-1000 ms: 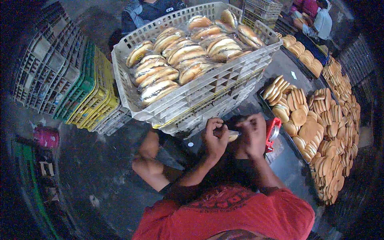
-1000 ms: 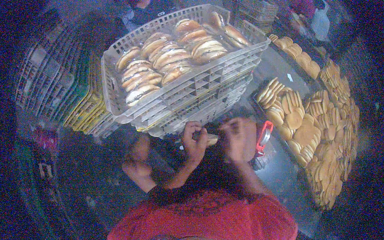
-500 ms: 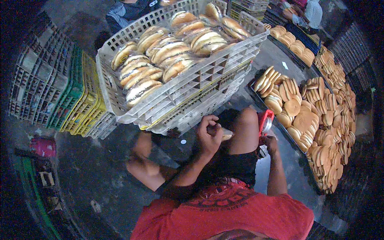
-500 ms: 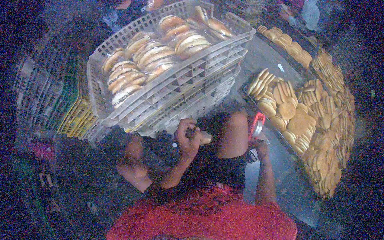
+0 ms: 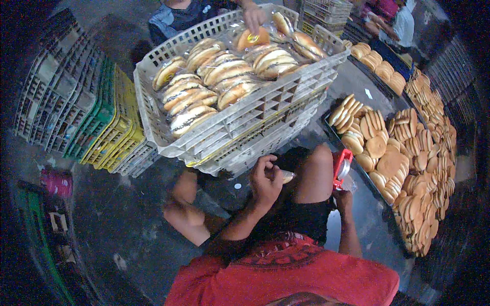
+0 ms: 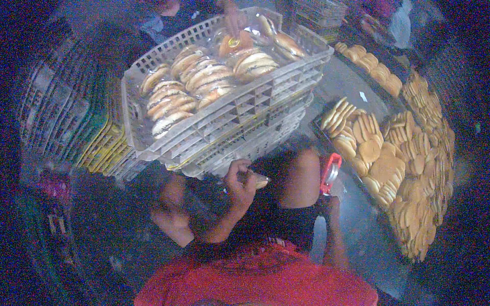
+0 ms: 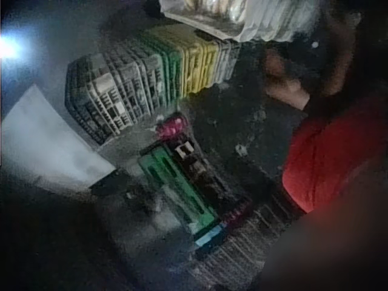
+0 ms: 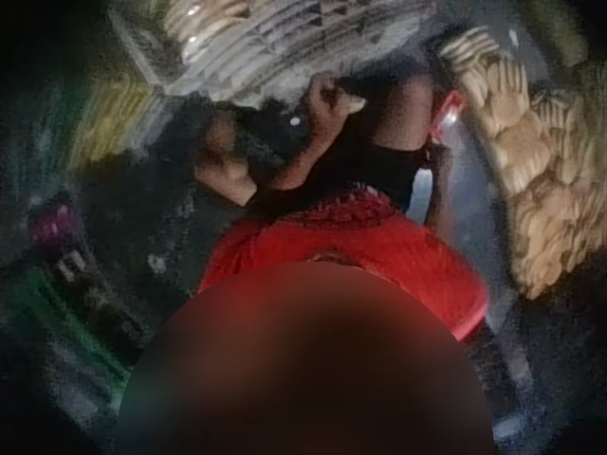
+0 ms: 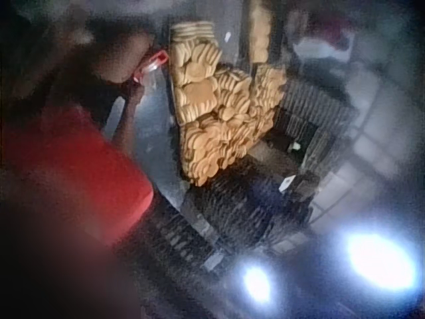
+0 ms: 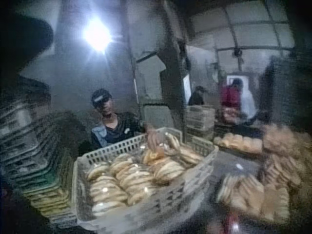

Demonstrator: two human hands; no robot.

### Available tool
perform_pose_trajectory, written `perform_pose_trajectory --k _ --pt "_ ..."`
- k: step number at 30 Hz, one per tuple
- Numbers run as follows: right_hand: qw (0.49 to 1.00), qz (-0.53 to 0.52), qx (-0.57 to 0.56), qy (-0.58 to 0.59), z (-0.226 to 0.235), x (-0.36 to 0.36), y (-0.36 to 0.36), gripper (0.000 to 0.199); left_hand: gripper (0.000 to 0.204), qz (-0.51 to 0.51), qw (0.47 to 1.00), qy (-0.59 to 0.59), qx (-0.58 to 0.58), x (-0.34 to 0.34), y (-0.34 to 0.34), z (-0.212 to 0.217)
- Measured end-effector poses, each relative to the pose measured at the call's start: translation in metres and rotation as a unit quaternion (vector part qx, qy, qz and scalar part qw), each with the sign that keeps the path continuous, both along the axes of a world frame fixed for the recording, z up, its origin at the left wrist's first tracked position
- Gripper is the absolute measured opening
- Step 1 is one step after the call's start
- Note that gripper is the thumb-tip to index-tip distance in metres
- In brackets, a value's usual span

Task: The person sits on the floor and repeatedly picks up bread rolls, places them into clear plastic bags, seals the bags, and stacks them into a crate. A coworker assists by handing over rolls and moving crates.

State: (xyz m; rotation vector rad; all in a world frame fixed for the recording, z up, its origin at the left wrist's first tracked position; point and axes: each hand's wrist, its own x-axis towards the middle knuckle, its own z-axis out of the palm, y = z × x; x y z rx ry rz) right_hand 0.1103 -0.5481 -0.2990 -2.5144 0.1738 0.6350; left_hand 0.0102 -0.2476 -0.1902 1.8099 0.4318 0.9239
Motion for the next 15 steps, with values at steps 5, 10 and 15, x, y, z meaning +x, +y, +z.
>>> perform_pose_trajectory --k 5,10,15 --pt "0.869 0.163 0.447 -0.135 0.080 -0.012 0.095 0.014 0.024 -0.008 0.998 0.042 0.050 -0.001 -0.008 -0.008" --pt "0.868 0.156 0.470 0.034 0.115 -0.031 0.173 0.015 0.021 0.026 0.996 0.008 0.088 -0.013 -0.013 -0.010" --pt "0.847 0.146 0.510 -0.030 0.115 -0.044 0.192 0.020 0.021 0.025 0.992 0.001 0.121 -0.025 -0.001 -0.004"
